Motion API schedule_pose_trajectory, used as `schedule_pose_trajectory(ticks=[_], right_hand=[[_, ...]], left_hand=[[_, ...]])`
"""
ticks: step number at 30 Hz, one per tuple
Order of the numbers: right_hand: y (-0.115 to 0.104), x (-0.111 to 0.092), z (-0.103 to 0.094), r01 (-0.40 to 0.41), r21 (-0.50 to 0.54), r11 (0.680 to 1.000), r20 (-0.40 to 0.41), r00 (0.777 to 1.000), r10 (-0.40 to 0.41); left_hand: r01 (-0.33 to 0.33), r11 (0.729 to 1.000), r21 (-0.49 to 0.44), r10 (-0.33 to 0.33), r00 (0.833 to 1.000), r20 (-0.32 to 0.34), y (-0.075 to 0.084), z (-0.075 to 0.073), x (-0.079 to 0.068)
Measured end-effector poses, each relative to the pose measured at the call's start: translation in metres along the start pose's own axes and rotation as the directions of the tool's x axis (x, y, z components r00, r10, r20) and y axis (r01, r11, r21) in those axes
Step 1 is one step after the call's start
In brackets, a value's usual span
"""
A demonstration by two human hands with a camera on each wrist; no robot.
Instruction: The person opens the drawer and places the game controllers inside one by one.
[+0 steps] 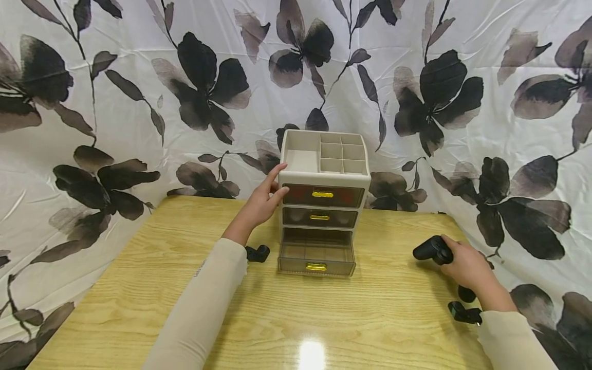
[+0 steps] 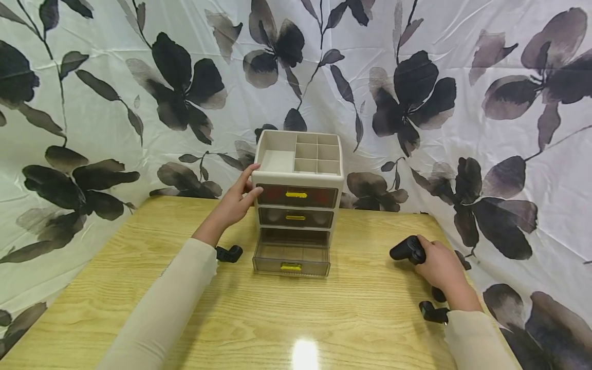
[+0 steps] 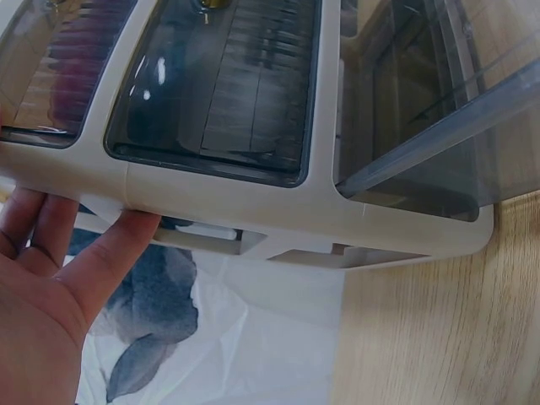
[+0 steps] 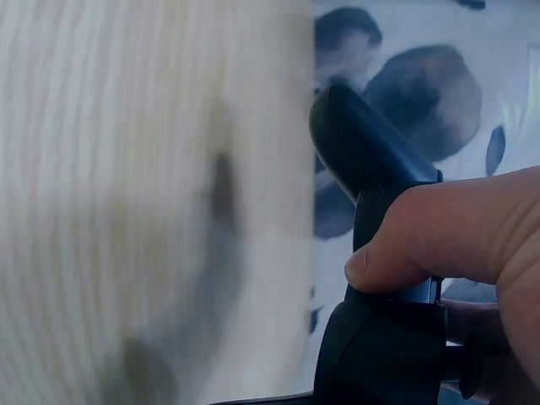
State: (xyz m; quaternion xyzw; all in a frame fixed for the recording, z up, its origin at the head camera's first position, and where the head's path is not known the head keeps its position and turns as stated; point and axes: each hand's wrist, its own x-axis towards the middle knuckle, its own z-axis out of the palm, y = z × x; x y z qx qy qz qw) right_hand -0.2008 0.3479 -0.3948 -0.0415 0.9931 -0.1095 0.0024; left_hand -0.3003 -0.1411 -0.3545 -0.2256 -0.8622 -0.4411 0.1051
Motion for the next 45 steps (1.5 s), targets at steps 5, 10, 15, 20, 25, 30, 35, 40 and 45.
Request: schedule_pose_trajectory(ticks=[5, 10, 15, 20, 25, 30, 35, 40, 45], right_hand=[[-0.017, 0.003, -0.004, 0.034, -0.004, 0.999, -0.024, 0.999, -0.034], [-0.033, 0.005, -0.008, 0.072, -0.021, 0.997, -0.054, 0.996, -0.073], [-0.046, 0.006, -0.008, 0.107, -0.005, 0.994, -0.085, 0.991, -0.107], [-0.057, 0.007, -0.009, 0.115, 0.013, 0.993, -0.098, 0.989, -0.113], [-0.066, 0.005, -0.01, 0.138, 0.019, 0.99, -0.112, 0.984, -0.135], [-0.075, 0.003, -0.012, 0.179, 0.027, 0.984, -0.146, 0.974, -0.173], [-0.085, 0.002, -0.013, 0.204, 0.03, 0.979, -0.155, 0.968, -0.197], [-0.095, 0.002, -0.015, 0.246, 0.02, 0.969, -0.175, 0.955, -0.239], [-0.105, 0.004, -0.014, 0.278, 0.011, 0.961, -0.189, 0.944, -0.271]], left_hand=[[0.008, 1.0, -0.011, -0.008, 1.0, 0.002, -0.001, 0.0, 0.001], [0.009, 1.0, -0.019, -0.009, 1.0, 0.003, -0.001, 0.0, 0.001], [0.016, 1.0, -0.025, -0.015, 1.0, 0.005, 0.0, -0.001, 0.0], [0.017, 1.0, -0.025, -0.017, 1.0, 0.004, 0.0, 0.0, 0.0], [0.015, 1.0, -0.027, -0.015, 1.0, 0.004, -0.001, 0.0, 0.0], [0.023, 1.0, -0.019, -0.023, 1.0, 0.006, -0.001, 0.0, 0.001], [0.024, 1.0, -0.019, -0.024, 1.0, 0.005, 0.0, -0.001, 0.0], [0.02, 1.0, -0.02, -0.02, 1.0, 0.003, 0.0, -0.001, -0.001], [0.009, 1.0, -0.028, -0.009, 1.0, -0.004, -0.001, 0.0, 0.0]])
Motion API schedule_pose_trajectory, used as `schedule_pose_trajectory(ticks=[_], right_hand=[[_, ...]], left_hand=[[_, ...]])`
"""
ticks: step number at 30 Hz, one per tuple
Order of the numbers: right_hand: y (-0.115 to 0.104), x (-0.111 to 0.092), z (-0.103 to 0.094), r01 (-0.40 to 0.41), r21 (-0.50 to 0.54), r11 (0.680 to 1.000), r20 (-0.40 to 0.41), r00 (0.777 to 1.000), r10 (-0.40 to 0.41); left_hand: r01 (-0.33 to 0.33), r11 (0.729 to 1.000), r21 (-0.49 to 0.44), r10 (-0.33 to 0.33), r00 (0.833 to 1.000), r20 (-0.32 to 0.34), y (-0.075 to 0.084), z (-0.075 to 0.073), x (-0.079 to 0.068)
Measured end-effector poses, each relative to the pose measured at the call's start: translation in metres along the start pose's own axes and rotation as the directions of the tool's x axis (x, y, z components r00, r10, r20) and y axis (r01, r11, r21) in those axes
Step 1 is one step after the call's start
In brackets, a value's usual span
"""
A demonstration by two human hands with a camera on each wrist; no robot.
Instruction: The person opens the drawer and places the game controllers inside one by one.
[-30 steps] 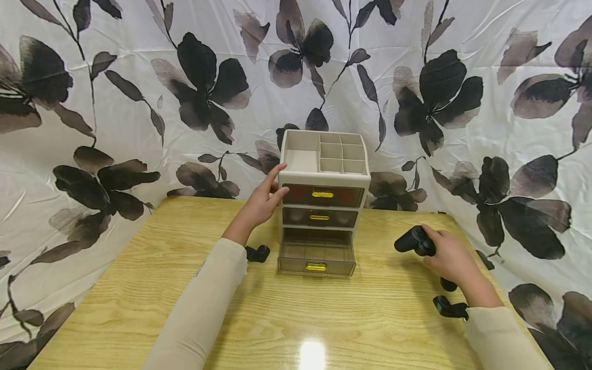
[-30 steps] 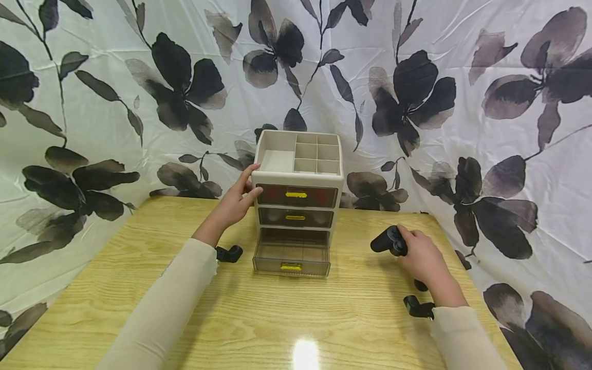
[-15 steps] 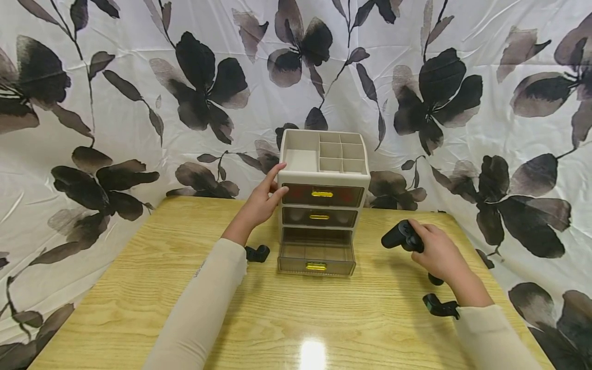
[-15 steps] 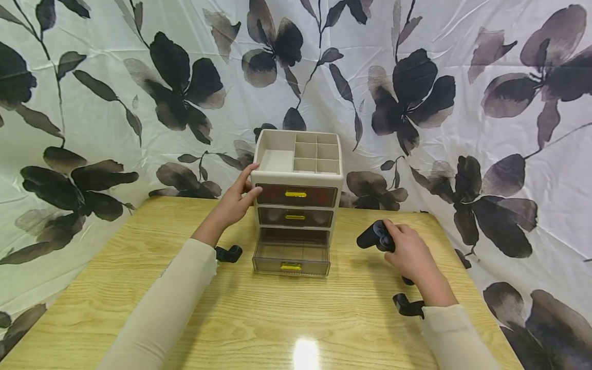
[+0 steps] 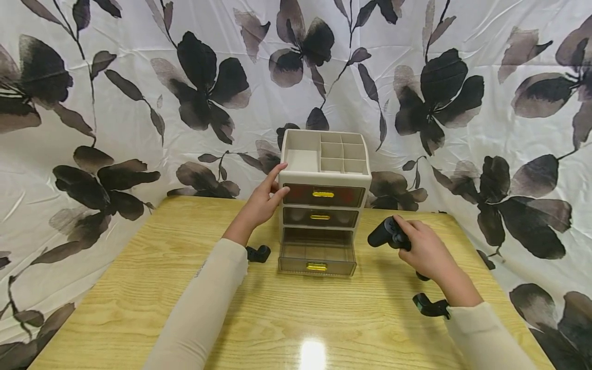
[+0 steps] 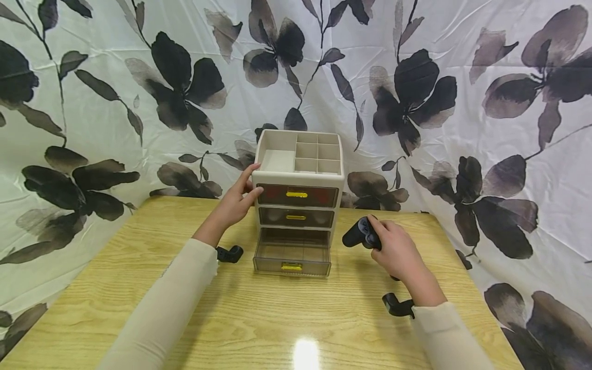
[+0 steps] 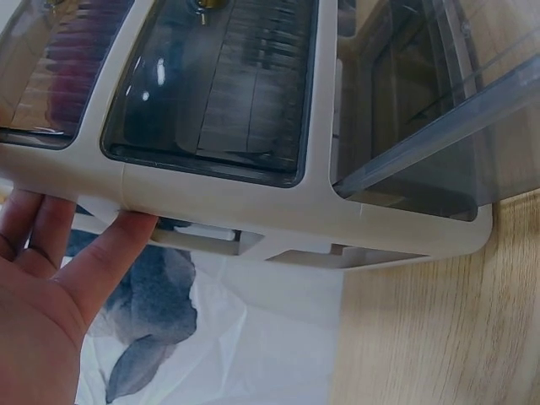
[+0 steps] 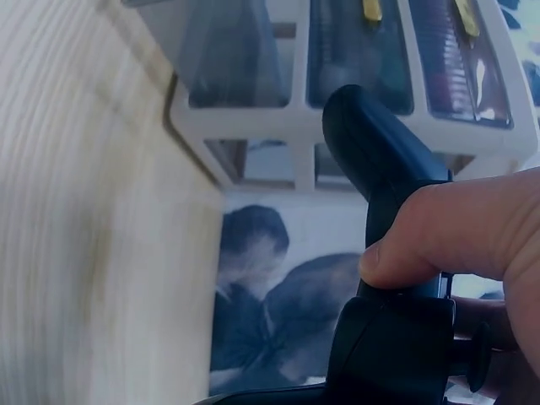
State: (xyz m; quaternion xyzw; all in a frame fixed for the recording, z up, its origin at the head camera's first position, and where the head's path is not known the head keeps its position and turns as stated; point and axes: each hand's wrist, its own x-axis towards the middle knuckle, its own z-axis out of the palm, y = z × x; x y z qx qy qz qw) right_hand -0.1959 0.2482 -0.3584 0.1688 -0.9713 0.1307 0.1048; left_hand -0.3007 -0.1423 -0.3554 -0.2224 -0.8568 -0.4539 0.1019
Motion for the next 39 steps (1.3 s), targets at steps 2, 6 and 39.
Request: schedule_pose_trajectory(ticks=[2, 6, 39], right_hand=[[-0.003, 0.002, 0.001, 0.015, 0.001, 1.0, -0.004, 1.0, -0.015], [-0.011, 0.006, 0.001, 0.037, -0.007, 0.999, -0.021, 0.999, -0.037], [-0.073, 0.036, 0.005, 0.236, -0.06, 0.97, -0.151, 0.958, -0.243]], left_hand=[[-0.001, 1.0, -0.004, 0.001, 1.0, -0.004, 0.0, 0.001, 0.0], [0.003, 1.0, -0.008, -0.003, 1.0, -0.006, 0.0, 0.001, 0.0], [0.002, 1.0, 0.008, -0.002, 1.0, 0.005, 0.002, 0.002, 0.0]])
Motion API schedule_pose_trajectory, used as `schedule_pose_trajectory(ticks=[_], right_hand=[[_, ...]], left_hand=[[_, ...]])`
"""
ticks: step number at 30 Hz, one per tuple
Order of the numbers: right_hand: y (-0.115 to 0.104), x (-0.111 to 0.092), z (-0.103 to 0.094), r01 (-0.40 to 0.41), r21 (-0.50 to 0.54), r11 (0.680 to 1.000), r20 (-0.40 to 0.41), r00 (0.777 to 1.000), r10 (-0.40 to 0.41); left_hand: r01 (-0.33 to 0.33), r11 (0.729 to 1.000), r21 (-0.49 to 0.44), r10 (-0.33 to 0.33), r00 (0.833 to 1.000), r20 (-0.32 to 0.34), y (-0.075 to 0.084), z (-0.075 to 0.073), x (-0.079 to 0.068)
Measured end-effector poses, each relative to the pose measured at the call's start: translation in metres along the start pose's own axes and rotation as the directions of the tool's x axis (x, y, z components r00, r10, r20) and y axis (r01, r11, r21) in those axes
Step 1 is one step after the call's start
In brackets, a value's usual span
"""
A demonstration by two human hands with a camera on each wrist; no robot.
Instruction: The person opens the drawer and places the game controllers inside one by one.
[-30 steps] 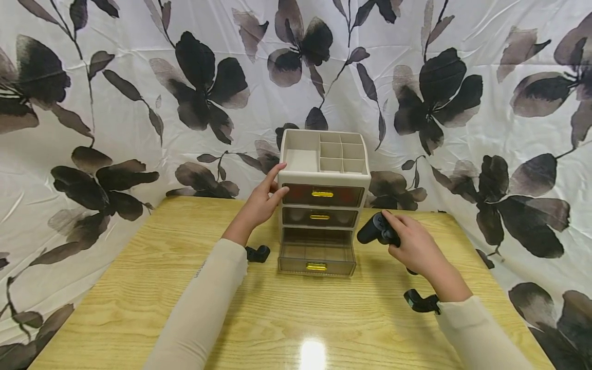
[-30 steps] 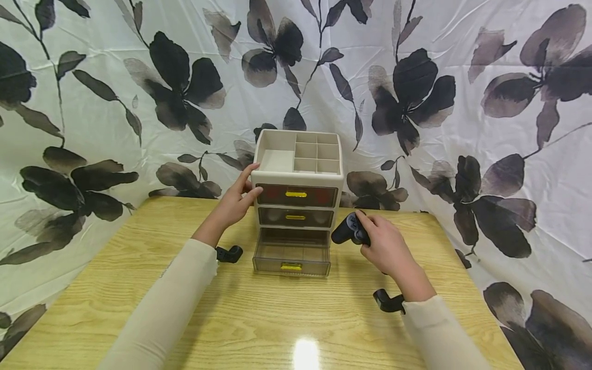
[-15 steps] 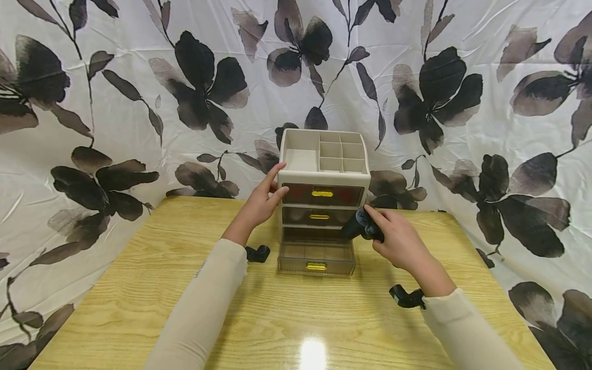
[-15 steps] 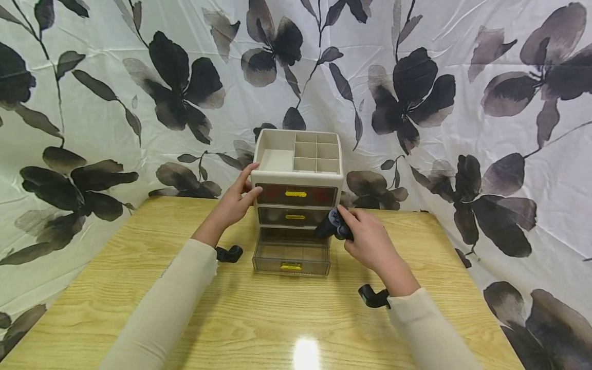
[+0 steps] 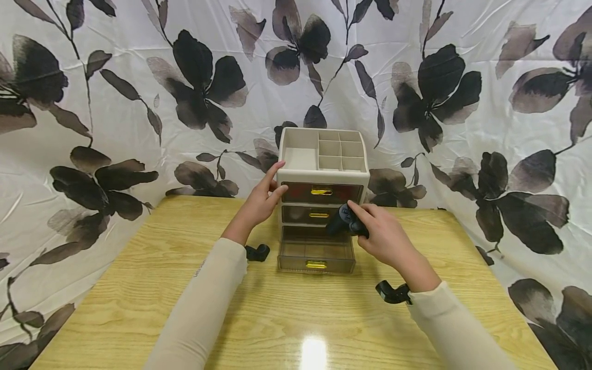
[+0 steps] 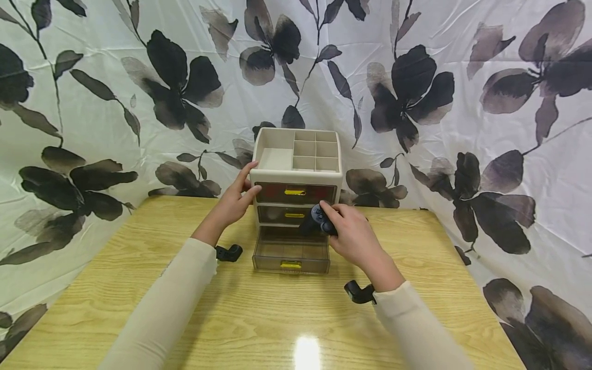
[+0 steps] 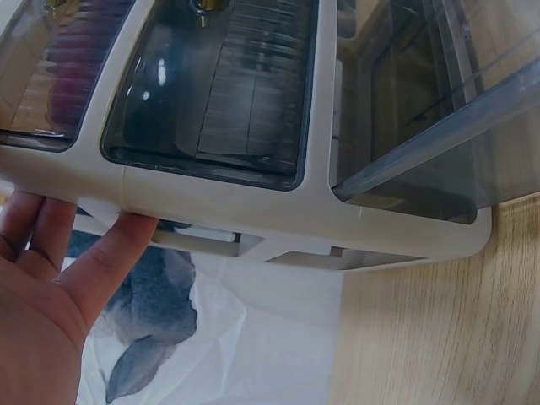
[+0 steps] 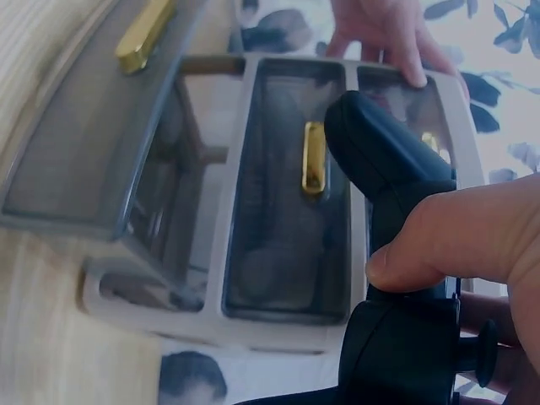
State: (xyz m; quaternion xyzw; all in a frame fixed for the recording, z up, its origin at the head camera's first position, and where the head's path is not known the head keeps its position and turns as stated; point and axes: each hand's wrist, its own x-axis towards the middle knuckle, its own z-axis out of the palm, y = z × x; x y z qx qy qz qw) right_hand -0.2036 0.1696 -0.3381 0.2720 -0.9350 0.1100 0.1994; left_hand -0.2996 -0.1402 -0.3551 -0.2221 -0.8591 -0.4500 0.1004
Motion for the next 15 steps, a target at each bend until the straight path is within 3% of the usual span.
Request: schedule_pose_trajectory(ticks=[15], right_hand=[[-0.025, 0.015, 0.006, 0.045, 0.007, 0.999, -0.02, 0.999, -0.045]], left_hand=[[0.011, 1.0, -0.003, -0.011, 1.0, -0.003, -0.001, 0.0, 0.0]])
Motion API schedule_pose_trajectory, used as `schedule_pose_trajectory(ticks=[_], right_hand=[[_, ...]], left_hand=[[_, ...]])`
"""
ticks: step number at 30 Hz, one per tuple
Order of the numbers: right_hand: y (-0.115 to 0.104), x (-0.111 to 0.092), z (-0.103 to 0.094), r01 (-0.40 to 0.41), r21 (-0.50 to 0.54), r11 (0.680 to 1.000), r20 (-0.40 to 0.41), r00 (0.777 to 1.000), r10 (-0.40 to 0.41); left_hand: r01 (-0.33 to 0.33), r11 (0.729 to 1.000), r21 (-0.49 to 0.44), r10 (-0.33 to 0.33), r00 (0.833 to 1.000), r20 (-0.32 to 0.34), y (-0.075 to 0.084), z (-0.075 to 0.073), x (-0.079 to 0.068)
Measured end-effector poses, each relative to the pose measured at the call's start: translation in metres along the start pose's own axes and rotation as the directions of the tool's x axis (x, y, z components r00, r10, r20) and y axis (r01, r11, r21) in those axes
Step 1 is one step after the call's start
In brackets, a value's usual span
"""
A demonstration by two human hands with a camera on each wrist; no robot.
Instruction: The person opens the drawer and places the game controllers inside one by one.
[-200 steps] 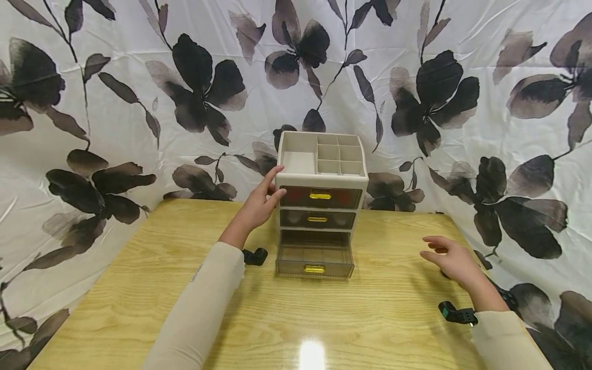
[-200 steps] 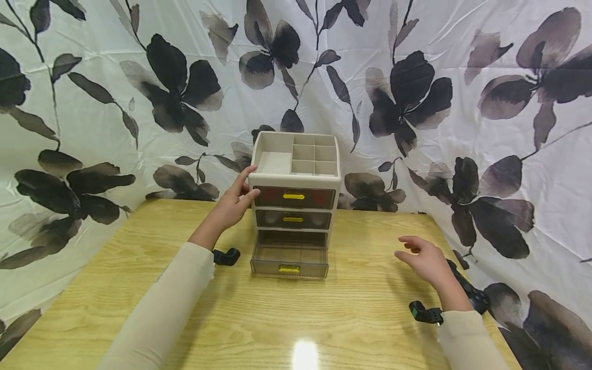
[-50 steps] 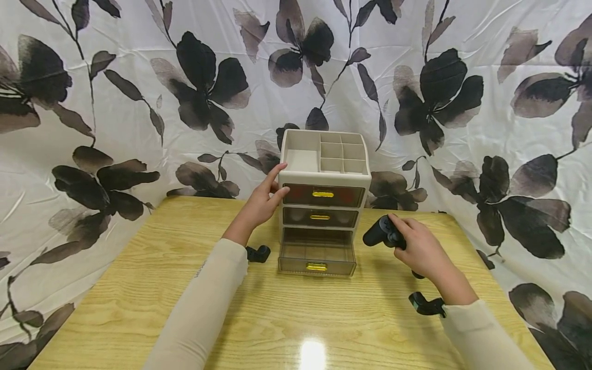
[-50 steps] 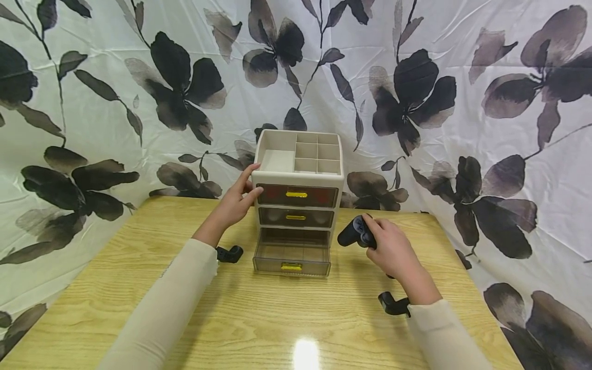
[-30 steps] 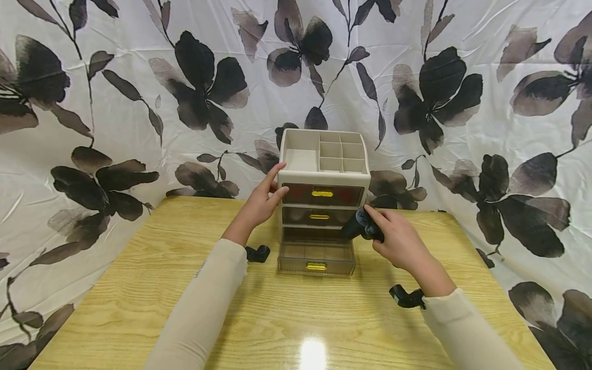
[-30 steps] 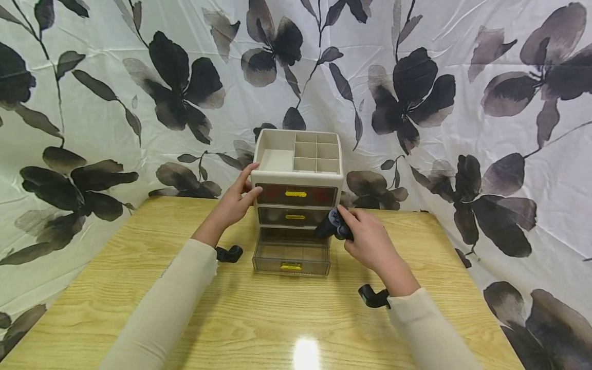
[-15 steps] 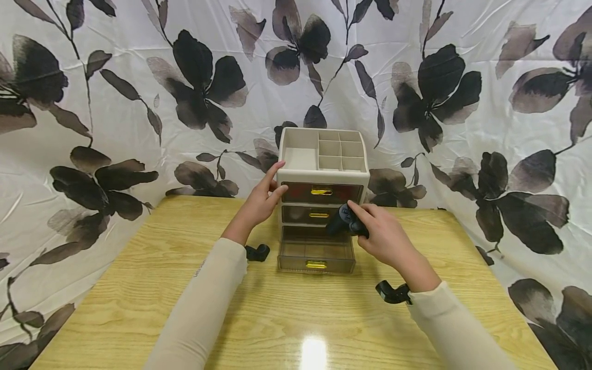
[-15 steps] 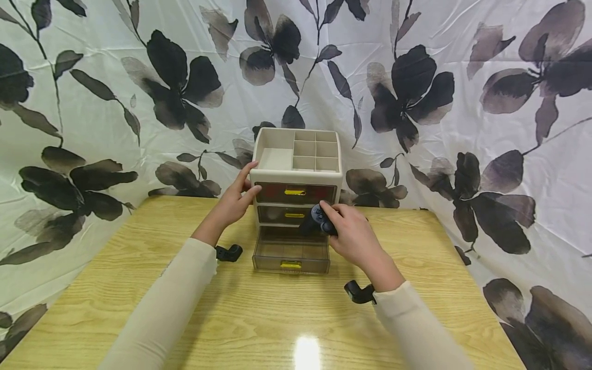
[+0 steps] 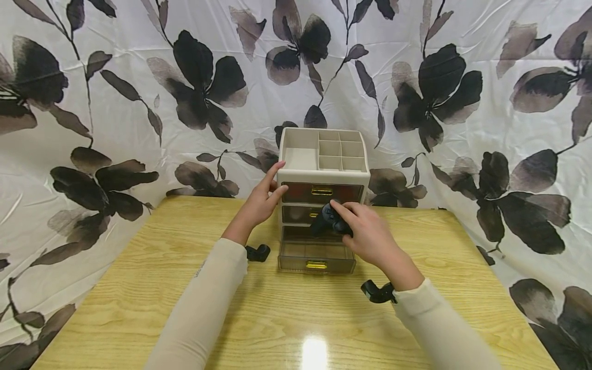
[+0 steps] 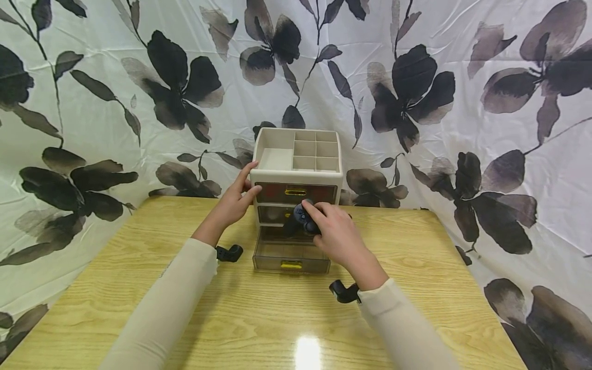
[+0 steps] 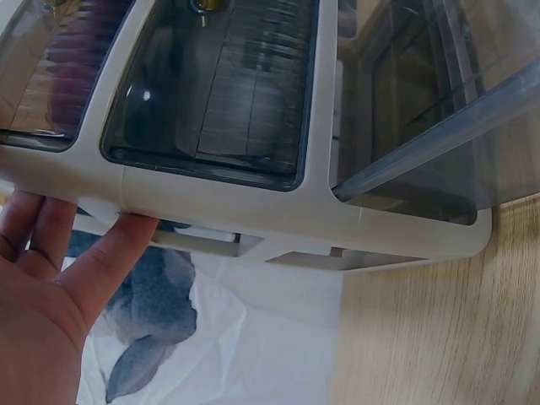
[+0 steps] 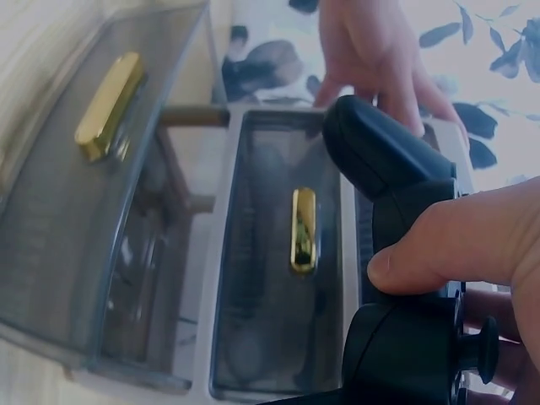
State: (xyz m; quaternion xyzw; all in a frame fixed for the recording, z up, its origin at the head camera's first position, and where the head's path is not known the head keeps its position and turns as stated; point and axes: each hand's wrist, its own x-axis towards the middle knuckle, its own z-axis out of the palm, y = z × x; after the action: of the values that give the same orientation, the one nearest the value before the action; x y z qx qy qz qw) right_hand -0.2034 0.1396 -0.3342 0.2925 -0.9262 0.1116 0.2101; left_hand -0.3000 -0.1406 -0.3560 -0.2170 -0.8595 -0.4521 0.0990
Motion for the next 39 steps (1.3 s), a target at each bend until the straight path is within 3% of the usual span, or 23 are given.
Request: schedule_pose_trajectory(ticks=[26, 39], right_hand=[[-0.022, 0.013, 0.022, 0.054, 0.029, 0.998, 0.004, 0.999, -0.054], [-0.028, 0.017, 0.038, 0.096, 0.065, 0.993, -0.031, 0.995, -0.094]], left_hand=[[0.005, 1.0, 0.0, -0.005, 1.0, 0.003, 0.001, 0.0, 0.0], [0.01, 1.0, 0.003, -0.01, 1.0, 0.004, 0.001, 0.0, 0.0]])
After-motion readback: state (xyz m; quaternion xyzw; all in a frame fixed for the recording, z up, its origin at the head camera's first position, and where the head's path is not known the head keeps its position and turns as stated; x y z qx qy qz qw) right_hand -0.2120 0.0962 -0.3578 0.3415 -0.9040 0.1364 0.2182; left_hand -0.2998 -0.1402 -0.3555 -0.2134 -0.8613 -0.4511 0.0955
